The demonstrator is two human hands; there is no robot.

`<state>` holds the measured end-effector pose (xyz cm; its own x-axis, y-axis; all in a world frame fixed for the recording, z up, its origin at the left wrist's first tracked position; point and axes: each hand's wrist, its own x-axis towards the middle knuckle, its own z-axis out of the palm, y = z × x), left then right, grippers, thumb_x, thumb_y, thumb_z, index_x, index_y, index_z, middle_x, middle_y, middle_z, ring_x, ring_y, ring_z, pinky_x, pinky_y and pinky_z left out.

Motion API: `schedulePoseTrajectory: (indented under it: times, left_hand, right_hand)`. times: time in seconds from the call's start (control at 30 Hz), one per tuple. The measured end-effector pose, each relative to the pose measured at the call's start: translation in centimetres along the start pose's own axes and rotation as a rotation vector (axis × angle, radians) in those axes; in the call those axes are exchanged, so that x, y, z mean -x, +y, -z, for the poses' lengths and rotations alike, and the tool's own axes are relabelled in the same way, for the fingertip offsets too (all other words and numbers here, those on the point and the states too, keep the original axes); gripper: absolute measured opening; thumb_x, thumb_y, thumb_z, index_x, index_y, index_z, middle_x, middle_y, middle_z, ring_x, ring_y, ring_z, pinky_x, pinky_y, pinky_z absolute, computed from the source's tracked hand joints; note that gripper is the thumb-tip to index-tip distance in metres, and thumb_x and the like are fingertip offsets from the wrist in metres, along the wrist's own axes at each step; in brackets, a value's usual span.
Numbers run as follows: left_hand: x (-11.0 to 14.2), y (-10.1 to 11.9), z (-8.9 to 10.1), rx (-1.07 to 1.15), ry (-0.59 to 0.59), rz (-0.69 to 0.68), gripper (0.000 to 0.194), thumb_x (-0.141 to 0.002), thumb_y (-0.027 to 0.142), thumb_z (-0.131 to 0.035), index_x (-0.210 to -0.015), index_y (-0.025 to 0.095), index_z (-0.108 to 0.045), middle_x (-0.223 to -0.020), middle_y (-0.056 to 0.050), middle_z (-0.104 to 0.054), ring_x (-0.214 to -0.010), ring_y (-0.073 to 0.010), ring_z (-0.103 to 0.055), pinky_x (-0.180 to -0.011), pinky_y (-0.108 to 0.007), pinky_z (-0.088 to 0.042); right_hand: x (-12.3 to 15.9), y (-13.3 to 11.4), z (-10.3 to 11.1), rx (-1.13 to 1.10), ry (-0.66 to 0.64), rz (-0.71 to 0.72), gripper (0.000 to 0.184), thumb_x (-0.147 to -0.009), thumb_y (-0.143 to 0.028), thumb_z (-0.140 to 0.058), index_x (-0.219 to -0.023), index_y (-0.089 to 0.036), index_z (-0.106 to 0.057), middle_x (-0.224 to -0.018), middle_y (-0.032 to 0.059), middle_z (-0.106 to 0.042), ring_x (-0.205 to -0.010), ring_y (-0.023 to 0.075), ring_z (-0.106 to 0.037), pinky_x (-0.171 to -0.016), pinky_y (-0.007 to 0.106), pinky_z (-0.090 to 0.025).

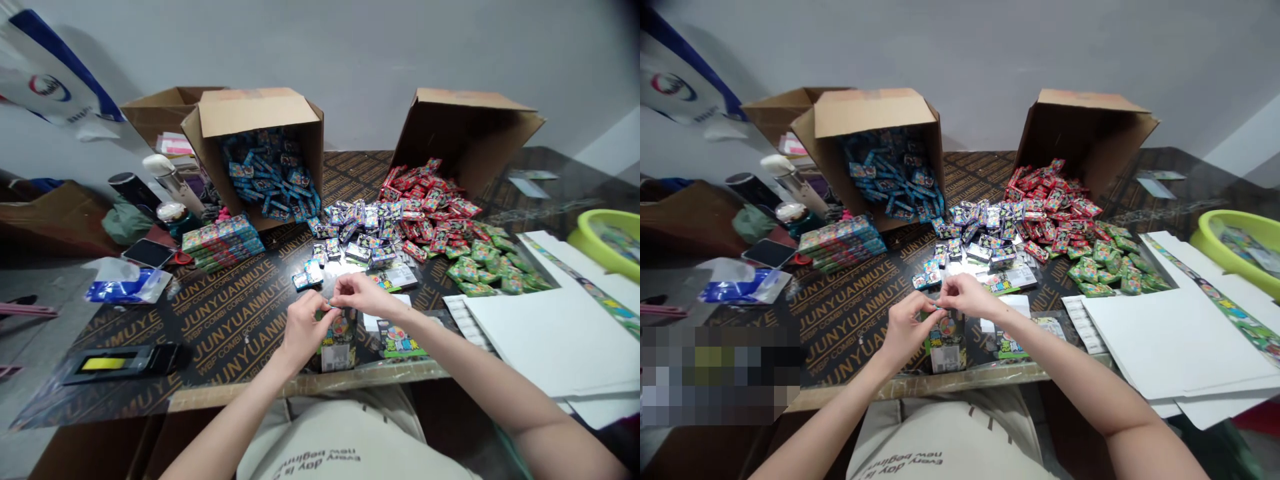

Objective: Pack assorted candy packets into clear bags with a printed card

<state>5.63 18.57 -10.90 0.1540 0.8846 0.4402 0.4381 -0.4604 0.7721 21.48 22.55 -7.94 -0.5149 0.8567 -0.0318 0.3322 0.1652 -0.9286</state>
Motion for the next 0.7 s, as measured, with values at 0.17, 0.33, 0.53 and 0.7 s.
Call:
schedulePoseTrajectory:
  times: [0.17, 0.33, 0.53, 0.7]
  left_hand:
    - [2.3, -1.8, -0.4, 0.453, -0.147, 0.345, 0.031, -0.067, 0.032, -0.069, -0.091, 0.015, -0.062, -0.089, -0.005, -0.068, -0.079, -0.0193, -0.063, -0.070, -0.029, -0.049]
    - [1.7, -6.3, 6.0, 0.379, 0.235, 0.475, 0.031, -0.065, 0.026, -0.070, -0.093, 0.014, -0.065, -0.094, -0.004, -0.069, -0.085, -0.0196, -0.063, -0.077, -0.030, -0.050]
    - [-2.2, -13.6, 13.2, 0.710, 0.677, 0.895, 0.014, -0.064, 0.003, -0.066, -0.076, 0.009, -0.061, -0.063, -0.002, -0.065, -0.055, -0.0122, -0.061, -0.055, -0.023, -0.050]
    - [-3.0, -17.2, 13.1, 0.801, 0.811, 0.993, 0.009, -0.082, 0.017, -0.055, -0.086, 0.009, -0.058, -0.075, -0.001, -0.062, -0.062, -0.0100, -0.060, -0.058, -0.025, -0.052]
  right_hand:
    - [0.3, 3.2, 1.8, 0.360, 0.221, -0.007, 0.026, -0.082, -0.024, -0.046, -0.108, -0.021, -0.045, -0.071, -0.0011, -0.062, -0.063, 0.0125, -0.056, -0.056, 0.022, -0.042]
    - [2.5, 8.5, 8.3, 0.916, 0.358, -0.112, 0.047, -0.063, -0.005, -0.052, -0.108, -0.015, -0.054, -0.127, 0.0184, -0.047, -0.115, 0.0338, -0.044, -0.090, 0.053, -0.032]
    - [4.5, 14.4, 10.4, 1.345, 0.195, -0.024, 0.069, -0.060, -0.005, -0.045, -0.127, -0.020, -0.044, -0.140, 0.0143, -0.034, -0.125, 0.0321, -0.035, -0.096, 0.059, -0.022]
    - [4.2, 18.8, 9.8, 1.393, 0.244, 0.044, 0.052, -0.073, -0.011, -0.038, -0.123, -0.019, -0.051, -0.123, 0.0138, -0.055, -0.115, 0.0254, -0.050, -0.095, 0.046, -0.036]
